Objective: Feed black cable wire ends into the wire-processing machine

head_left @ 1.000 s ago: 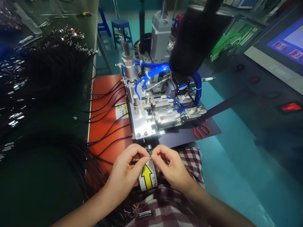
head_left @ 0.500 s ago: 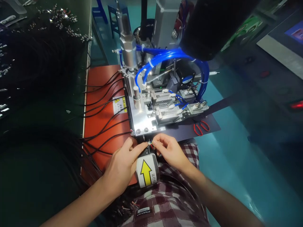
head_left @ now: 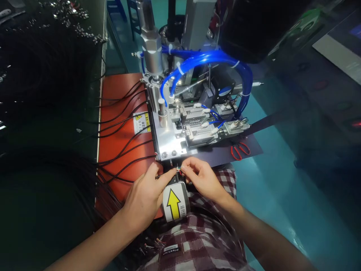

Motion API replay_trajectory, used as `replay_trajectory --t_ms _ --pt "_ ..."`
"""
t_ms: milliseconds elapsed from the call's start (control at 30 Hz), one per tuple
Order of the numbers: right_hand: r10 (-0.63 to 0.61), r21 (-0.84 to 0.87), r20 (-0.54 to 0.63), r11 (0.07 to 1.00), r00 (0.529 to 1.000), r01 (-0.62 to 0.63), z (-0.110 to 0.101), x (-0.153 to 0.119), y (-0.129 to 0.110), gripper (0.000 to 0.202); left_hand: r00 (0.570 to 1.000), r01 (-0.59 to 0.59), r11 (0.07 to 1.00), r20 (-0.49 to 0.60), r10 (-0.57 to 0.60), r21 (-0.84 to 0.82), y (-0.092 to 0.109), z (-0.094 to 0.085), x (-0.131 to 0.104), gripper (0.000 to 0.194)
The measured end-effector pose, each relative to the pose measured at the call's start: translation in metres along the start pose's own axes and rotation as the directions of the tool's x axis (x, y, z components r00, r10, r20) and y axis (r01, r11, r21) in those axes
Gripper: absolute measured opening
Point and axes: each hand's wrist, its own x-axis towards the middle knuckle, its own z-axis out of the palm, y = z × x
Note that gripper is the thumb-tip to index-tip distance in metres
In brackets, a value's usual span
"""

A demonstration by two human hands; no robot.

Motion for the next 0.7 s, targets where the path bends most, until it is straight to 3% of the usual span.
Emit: replay_trajectory --t_ms 233,700 --pt "0.022 0.039 0.015 0.999 1.0 -0.023 0.0012 0.0 -0.002 0.016 0.998 0.046 0.999 0.05 -0.045 -0.023 -0.0012 0.0014 -0.0032 0.037" --pt "-0.042 -0.068 -0.016 0.997 0.999 0.041 0.0012 -0.0021 0.0016 0.015 0.999 0.033 0.999 0.041 -0.033 -0.013 -0.0013 0.0016 -0.0046 0.038"
